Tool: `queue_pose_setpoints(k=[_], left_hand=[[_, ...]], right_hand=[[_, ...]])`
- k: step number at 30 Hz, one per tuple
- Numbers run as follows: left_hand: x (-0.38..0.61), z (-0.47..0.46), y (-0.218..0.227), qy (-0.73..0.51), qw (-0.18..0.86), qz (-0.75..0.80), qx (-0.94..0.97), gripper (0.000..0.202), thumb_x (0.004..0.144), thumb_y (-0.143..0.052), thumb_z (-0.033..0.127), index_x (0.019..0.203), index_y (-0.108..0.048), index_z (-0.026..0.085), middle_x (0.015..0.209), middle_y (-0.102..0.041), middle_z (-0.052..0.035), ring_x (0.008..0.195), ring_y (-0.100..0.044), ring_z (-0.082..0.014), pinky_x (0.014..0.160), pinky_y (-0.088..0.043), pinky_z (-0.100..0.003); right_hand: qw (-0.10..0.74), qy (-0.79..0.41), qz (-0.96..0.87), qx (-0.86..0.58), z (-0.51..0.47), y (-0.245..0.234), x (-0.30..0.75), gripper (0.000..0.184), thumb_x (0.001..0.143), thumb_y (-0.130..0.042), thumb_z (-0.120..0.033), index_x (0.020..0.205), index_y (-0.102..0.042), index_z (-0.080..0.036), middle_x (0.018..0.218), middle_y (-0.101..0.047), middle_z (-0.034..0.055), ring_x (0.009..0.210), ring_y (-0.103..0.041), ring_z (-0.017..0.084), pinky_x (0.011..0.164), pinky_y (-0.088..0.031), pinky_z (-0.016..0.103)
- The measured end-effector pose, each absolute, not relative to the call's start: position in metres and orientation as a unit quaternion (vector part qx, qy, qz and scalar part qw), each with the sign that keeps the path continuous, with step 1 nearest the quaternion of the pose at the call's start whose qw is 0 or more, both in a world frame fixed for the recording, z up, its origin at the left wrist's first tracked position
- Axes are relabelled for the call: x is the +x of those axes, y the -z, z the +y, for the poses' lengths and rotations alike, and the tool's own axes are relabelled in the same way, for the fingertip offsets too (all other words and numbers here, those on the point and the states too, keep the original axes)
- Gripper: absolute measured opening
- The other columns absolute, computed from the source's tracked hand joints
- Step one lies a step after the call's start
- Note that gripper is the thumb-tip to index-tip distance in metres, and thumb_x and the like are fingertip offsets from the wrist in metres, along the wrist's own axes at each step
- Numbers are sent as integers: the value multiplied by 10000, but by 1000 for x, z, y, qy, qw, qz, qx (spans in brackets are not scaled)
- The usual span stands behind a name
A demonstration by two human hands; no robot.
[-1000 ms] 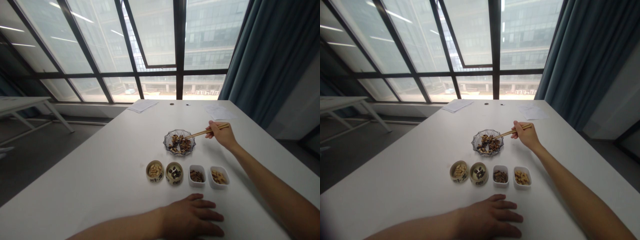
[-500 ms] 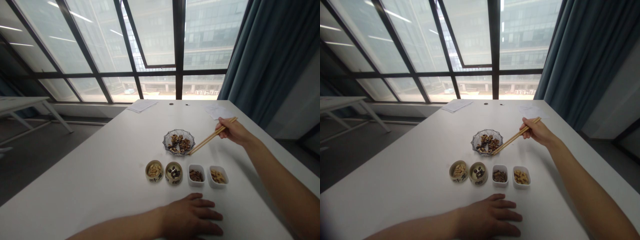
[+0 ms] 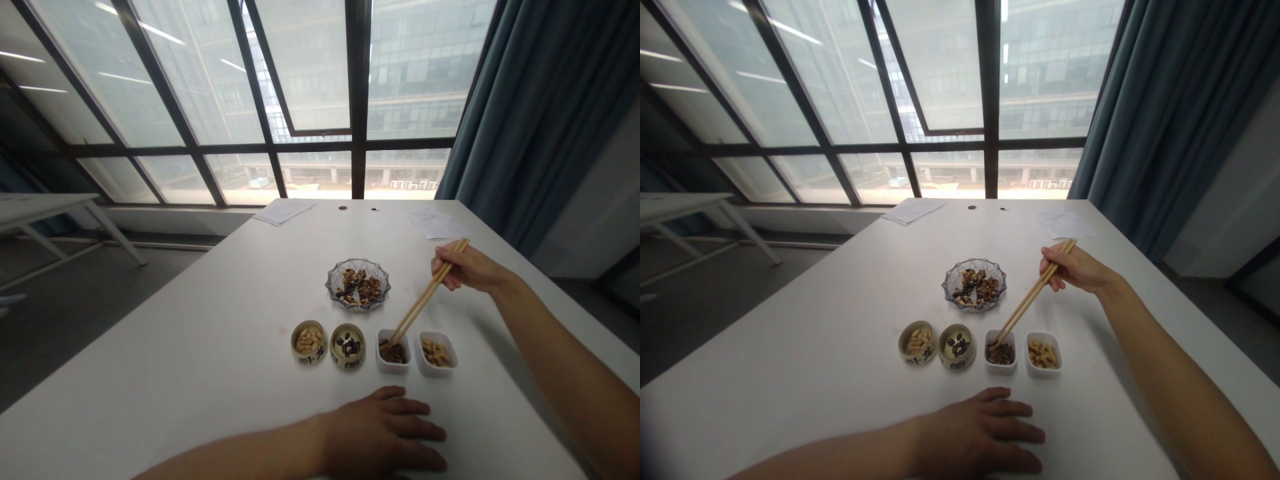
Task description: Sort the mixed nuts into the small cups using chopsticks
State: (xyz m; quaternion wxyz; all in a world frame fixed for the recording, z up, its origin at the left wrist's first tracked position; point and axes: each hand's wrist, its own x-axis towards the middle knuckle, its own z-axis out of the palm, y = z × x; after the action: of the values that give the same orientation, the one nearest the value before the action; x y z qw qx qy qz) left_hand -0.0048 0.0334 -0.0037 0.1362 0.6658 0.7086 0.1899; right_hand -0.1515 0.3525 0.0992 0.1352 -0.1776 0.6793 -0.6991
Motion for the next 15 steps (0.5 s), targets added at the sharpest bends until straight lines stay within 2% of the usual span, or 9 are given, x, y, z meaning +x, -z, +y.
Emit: queue_pose_setpoints(k=[8, 15], left_hand=[[-5, 34, 5, -198, 134, 706, 666, 465, 1100, -426, 423, 1505, -537, 223, 1651, -432, -17, 1591, -264, -244, 1329, -125, -444], [-5, 33, 6, -194, 135, 710, 663, 469, 1101, -419, 446, 1511, -532, 248, 1651, -431, -4, 1591, -264, -235, 1332, -109, -423]], right_hand=[[59, 743, 651, -145, 351, -100, -152, 426, 746, -895, -550, 689, -785, -143, 557, -701, 69, 353, -566, 106, 335, -430, 181], [-18, 778, 617, -113, 348, -99, -160, 429, 713, -915, -563, 690, -795, -151, 478, -647, 31, 369, -550, 96, 367, -466, 178]])
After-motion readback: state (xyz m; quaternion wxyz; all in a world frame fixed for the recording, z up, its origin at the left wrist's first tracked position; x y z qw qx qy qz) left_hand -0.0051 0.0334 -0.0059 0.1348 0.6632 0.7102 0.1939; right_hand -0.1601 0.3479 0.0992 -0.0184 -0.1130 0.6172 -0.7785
